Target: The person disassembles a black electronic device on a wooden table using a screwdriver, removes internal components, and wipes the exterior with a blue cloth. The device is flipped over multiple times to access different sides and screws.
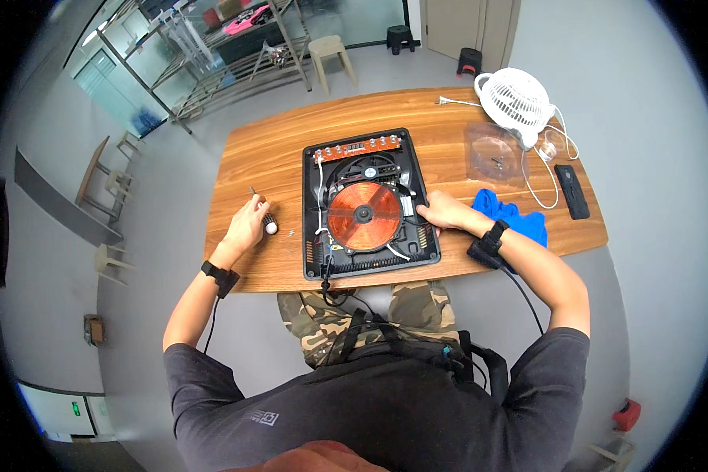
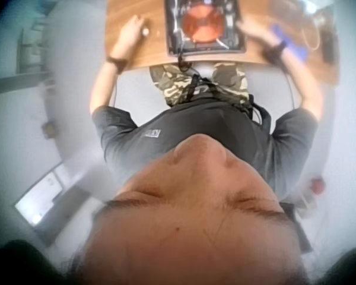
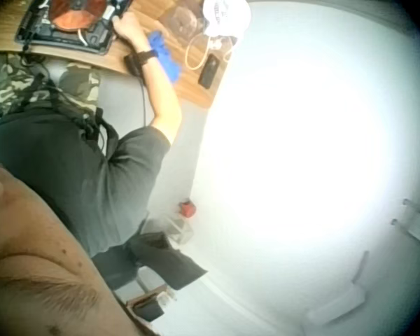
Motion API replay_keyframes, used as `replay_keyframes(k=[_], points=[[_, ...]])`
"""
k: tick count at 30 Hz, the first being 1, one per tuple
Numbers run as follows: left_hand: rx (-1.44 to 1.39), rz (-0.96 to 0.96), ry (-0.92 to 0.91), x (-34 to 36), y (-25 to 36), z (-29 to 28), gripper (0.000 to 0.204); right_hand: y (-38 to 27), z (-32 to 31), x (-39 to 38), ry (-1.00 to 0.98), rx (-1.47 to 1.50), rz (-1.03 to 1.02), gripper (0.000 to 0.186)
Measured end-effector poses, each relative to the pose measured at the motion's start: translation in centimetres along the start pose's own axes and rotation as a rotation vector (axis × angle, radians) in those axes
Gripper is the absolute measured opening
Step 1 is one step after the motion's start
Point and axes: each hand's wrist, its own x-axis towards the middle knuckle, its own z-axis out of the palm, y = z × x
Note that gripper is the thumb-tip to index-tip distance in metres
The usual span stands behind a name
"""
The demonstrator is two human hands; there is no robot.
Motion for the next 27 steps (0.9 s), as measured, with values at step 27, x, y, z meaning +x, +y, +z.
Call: replay_keyframes(k=[27], points=[[-0.795,-0.392,-0.080,1.9,10.7,2.3,0.047,-2.6,-1.4,-3.5,0.334,-0.111,-0.093,0.043]])
